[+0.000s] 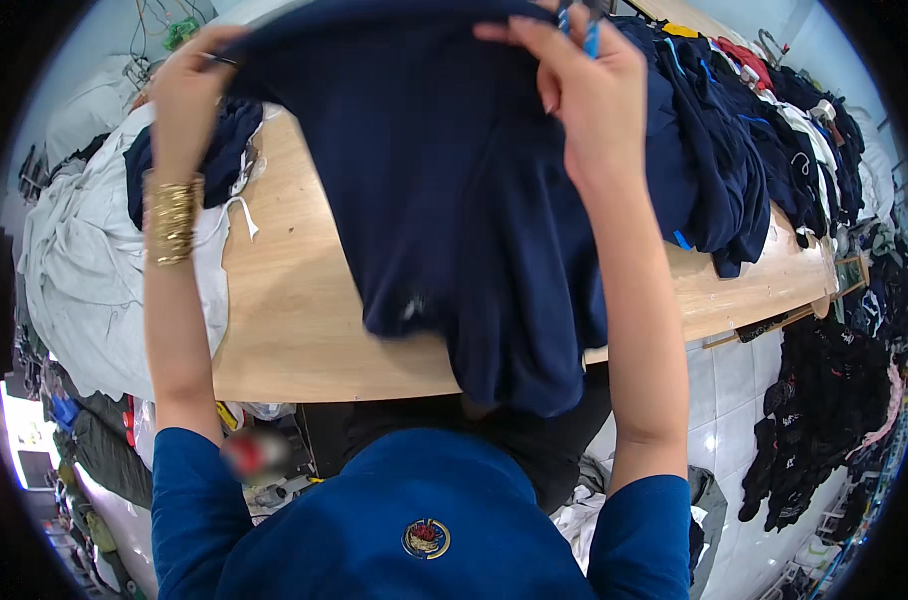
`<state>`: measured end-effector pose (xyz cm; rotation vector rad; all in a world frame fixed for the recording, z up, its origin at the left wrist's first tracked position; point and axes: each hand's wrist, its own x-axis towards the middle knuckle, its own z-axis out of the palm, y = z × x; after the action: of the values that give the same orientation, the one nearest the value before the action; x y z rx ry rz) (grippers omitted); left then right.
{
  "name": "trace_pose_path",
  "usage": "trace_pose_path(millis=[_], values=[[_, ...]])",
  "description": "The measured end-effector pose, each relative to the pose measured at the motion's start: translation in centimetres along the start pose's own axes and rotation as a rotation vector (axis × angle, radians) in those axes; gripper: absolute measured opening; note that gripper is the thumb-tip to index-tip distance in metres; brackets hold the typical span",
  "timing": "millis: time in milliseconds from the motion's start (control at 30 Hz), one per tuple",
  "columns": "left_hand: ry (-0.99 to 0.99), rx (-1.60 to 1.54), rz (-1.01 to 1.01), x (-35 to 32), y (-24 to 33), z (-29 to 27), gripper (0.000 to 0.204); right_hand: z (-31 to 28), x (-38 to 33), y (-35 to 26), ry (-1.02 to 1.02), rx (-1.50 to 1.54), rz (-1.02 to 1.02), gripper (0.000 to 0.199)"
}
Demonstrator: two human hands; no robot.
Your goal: Trimming loose threads from navy blue athletic pants using thread snips.
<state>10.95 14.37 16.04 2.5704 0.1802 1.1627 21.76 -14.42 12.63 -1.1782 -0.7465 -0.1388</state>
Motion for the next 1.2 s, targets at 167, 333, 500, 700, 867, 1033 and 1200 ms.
trace_pose_path(millis=[167, 333, 500, 700, 867, 1033, 1200], values=[[0.042, -0.103, 0.247, -6.2, 0.1, -2.9, 0.027, -1.1, -5.4, -0.8, 0.010, -0.301, 0.232, 0.009], [-0.515, -0.097, 0.028, -23.7, -3.2, 2.6, 0.017, -5.2, -17.1, 5.9, -0.305, -0.684, 0.454, 0.022], [-0.555, -0.303, -0.354, -30.4, -1.8, 4.0, 0.011, -7.5, -22.1, 6.5, -0.061, -0.749, 0.548, 0.013], [-0.704, -0.589, -0.463, -30.2, 3.3, 6.6, 0.012, -5.2, -20.8, 5.4, 0.024, -0.758, 0.627, 0.009], [-0.580, -0.648, -0.379, -30.0, 7.5, 11.5, 0.016, -3.4, -20.9, 5.3, -0.057, -0.770, 0.531, 0.010], [-0.645, -0.640, -0.490, -28.7, 8.8, 13.6, 0.013, -2.9, -21.1, 4.5, -0.072, -0.773, 0.504, 0.010], [-0.693, -1.447, -1.174, -27.4, 8.1, 12.5, 0.007, -3.9, -21.6, 3.5, 0.042, -0.582, 0.671, 0.009]])
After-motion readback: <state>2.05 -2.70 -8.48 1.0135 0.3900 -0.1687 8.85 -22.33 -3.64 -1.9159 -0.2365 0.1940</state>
